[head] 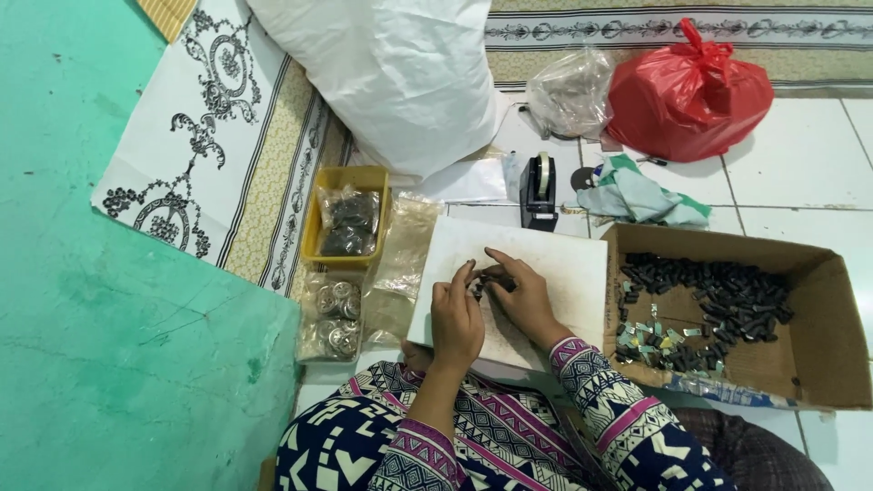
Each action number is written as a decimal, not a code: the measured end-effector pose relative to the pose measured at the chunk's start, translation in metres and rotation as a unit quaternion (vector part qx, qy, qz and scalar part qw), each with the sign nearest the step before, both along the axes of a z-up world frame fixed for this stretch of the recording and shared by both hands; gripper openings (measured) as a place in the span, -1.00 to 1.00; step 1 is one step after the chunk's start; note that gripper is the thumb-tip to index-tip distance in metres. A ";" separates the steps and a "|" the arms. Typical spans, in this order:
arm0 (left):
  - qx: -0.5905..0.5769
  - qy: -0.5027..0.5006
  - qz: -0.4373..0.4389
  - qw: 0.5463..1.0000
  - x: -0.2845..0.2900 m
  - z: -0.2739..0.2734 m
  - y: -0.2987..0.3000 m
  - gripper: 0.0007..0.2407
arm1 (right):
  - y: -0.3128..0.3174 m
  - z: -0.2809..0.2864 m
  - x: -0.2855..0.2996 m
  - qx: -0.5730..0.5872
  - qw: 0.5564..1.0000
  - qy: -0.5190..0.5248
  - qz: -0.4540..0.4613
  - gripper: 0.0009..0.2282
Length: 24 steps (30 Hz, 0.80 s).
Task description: The person is assembling small black metal components by picking them from a box and inserting them into a white template board on the floor.
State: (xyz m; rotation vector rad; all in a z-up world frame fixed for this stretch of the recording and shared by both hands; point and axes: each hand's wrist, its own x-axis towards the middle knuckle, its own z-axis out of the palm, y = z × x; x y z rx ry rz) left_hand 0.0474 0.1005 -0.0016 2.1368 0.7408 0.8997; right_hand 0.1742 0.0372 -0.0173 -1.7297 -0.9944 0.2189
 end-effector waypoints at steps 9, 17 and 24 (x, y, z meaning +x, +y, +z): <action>0.031 -0.028 -0.046 0.998 0.003 0.019 -0.027 -0.71 | -0.078 0.019 0.038 -0.116 0.993 -0.024 0.007 -0.51; 0.064 -0.005 -0.166 0.984 0.008 0.010 -0.068 -0.81 | -0.240 0.035 0.118 -0.255 0.955 0.049 -0.146 -0.63; 0.102 -0.004 -0.271 0.957 0.056 -0.001 -0.110 -0.87 | -0.326 -0.072 0.209 -0.329 0.867 0.113 -0.358 -0.78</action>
